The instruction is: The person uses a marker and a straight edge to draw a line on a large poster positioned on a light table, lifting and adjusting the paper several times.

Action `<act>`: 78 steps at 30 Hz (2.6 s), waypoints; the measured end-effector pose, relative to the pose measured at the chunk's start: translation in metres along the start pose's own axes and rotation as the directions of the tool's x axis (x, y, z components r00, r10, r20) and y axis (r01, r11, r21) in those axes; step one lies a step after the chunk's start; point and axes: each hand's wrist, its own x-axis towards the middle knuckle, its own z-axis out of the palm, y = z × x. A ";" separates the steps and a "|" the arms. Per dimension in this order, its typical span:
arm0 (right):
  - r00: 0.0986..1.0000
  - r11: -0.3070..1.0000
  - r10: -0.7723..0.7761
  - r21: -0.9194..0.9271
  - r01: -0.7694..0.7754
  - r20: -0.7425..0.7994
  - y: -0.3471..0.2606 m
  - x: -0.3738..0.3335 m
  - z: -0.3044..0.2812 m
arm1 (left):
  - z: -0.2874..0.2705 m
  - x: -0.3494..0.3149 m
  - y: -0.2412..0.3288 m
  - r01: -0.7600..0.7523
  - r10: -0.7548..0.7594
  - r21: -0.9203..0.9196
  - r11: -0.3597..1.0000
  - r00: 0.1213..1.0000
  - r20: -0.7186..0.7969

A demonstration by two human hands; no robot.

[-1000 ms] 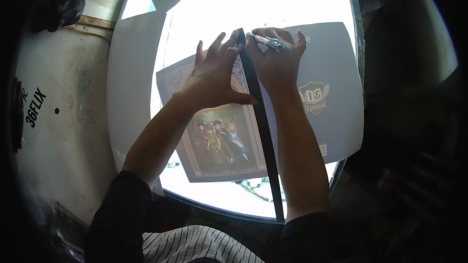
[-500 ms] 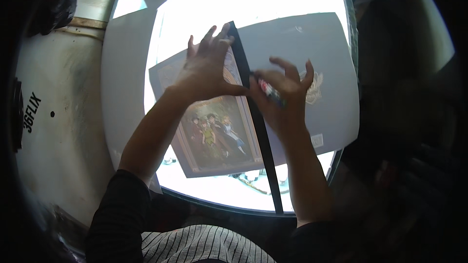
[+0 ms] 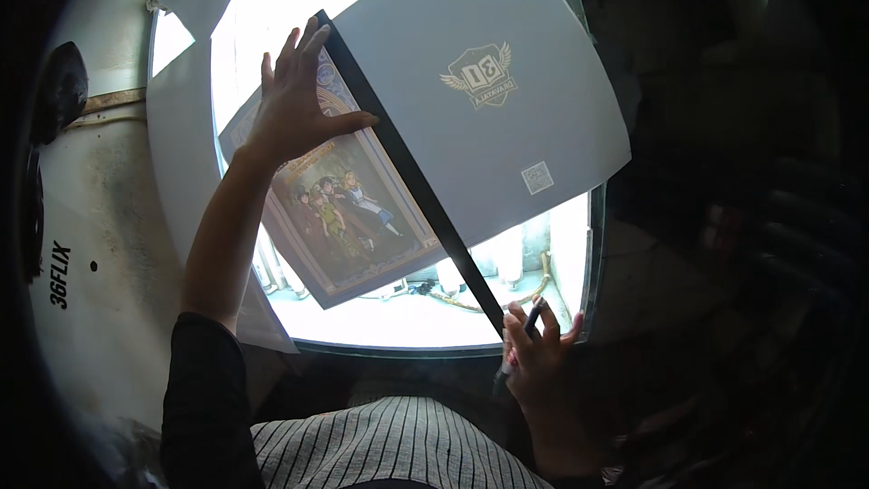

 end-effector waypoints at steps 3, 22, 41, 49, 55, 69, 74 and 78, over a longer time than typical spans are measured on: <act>0.998 0.994 0.046 0.102 -0.042 -0.033 -0.012 -0.011 0.032 | 0.012 -0.004 -0.007 -0.040 0.040 -0.003 0.999 0.996 -0.085; 0.991 0.993 -0.091 0.069 0.098 -0.094 -0.002 -0.022 0.056 | 0.015 -0.004 -0.011 -0.152 0.137 -0.042 0.987 0.959 -0.248; 0.987 0.993 -0.072 0.085 0.084 -0.142 -0.002 -0.020 0.059 | 0.015 -0.006 -0.010 -0.100 0.073 -0.168 0.981 0.984 -0.163; 0.981 0.991 -0.068 0.102 0.087 -0.180 -0.002 -0.019 0.060 | 0.020 -0.008 -0.014 -0.120 0.102 -0.083 0.989 0.976 -0.194; 0.982 0.990 -0.067 0.109 0.087 -0.175 -0.003 -0.017 0.057 | 0.019 -0.007 -0.016 -0.132 0.112 -0.096 0.987 0.975 -0.191; 0.979 0.990 -0.048 0.119 0.073 -0.200 -0.004 -0.017 0.061 | 0.018 -0.009 -0.014 -0.084 0.065 -0.122 0.989 0.987 -0.149; 0.980 0.991 -0.043 0.114 0.066 -0.195 -0.005 -0.017 0.060 | 0.020 -0.009 -0.014 -0.084 0.066 -0.121 0.989 0.986 -0.151; 0.980 0.991 -0.038 0.118 0.062 -0.195 -0.005 -0.016 0.059 | 0.020 -0.009 -0.015 -0.093 0.074 -0.119 0.989 0.985 -0.157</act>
